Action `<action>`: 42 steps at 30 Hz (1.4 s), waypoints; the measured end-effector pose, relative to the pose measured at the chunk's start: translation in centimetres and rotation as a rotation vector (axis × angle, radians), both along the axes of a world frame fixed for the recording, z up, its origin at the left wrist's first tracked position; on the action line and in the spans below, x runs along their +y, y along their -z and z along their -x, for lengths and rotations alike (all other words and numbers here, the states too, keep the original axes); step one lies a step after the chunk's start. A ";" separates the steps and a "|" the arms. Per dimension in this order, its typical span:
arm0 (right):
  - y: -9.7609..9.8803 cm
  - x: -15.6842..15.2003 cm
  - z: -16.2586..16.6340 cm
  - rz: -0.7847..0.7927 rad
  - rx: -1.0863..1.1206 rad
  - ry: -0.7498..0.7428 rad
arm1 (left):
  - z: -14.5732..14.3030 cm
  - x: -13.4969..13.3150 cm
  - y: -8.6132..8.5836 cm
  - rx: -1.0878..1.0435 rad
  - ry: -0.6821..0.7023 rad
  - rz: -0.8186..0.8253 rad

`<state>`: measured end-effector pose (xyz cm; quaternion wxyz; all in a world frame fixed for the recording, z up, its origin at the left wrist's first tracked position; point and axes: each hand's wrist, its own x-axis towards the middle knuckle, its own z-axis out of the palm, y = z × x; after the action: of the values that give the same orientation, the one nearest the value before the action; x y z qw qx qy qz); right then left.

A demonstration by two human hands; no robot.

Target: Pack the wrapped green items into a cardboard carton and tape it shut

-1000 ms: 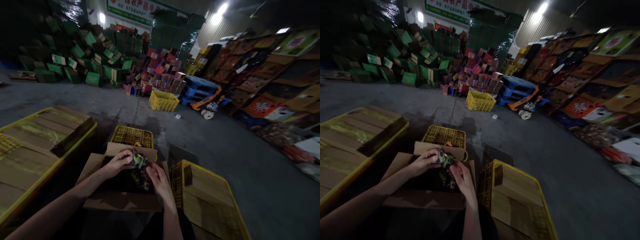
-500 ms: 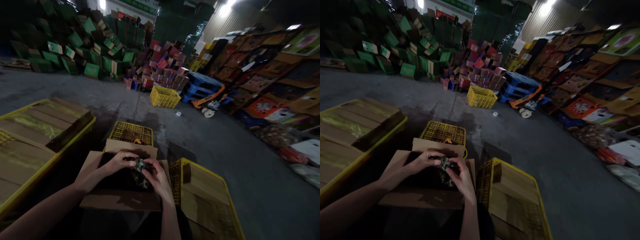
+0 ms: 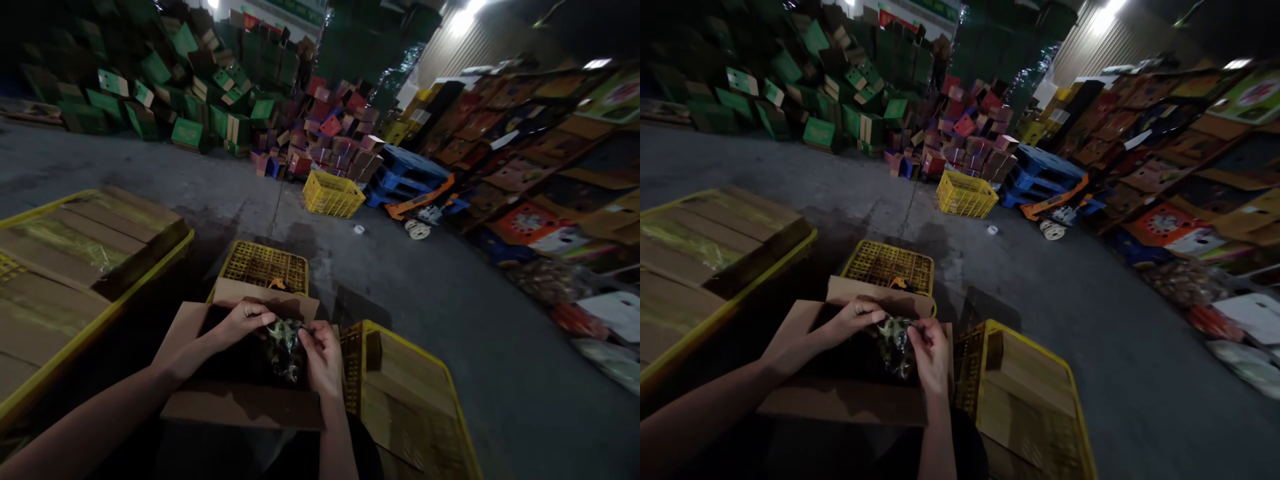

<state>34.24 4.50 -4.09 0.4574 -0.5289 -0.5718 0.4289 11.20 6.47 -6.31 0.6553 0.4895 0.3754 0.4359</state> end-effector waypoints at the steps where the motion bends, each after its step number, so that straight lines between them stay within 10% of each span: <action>1: 0.2 0.0 0.0 0.009 0.001 0.025 | 0.1 0.0 -0.1 0.002 0.012 -0.029; 17: -1.0 -0.3 -0.3 0.011 0.050 -0.216 | 0.0 -0.7 -0.1 -0.238 -0.020 0.079; 42: -0.6 -0.4 -0.9 -0.271 -0.183 -0.071 | 0.6 -1.1 -0.5 -0.259 0.040 0.080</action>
<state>35.15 4.11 -3.48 0.4552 -0.4788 -0.6818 0.3141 10.64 5.38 -5.86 0.7257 0.4100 0.2948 0.4673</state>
